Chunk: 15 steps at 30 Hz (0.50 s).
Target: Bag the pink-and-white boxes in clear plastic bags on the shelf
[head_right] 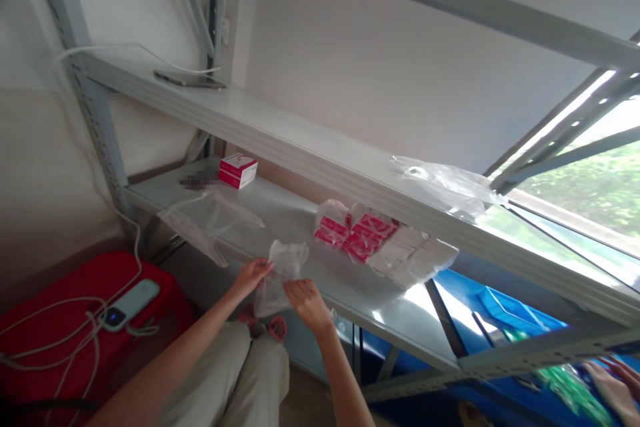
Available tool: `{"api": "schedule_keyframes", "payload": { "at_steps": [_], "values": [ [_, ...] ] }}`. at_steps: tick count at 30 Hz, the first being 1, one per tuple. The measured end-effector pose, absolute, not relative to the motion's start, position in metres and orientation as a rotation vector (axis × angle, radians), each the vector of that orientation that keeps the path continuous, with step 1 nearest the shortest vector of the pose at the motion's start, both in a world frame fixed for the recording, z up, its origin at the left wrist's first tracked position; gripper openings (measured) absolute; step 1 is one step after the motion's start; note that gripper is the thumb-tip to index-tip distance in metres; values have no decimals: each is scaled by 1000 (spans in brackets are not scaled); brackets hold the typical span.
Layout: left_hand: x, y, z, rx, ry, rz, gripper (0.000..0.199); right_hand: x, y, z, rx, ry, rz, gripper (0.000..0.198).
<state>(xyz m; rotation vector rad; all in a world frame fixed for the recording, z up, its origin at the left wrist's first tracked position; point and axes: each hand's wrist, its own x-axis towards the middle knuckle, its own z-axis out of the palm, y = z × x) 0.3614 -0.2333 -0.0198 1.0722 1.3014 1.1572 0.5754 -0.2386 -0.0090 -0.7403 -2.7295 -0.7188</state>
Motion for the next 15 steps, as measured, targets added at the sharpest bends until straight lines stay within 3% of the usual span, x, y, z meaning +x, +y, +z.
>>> {"api": "schedule_keyframes", "payload": {
  "at_steps": [5, 10, 13, 15],
  "values": [
    [357, -226, 23, 1266, 1198, 1403, 37, 552, -243, 15, -817, -2519, -748, 35],
    [290, -207, 78, 1386, 1144, 1388, 35, 460, -242, 71, -1080, -2454, -675, 35],
    [219, -182, 92, 1496, 1294, 1368, 34, 389, -245, 94, -1295, -2404, -451, 55],
    [172, -163, 92, 1644, 1530, 1278, 25, 352, -242, 101, -1290, -2491, -230, 79]
  ]
}}
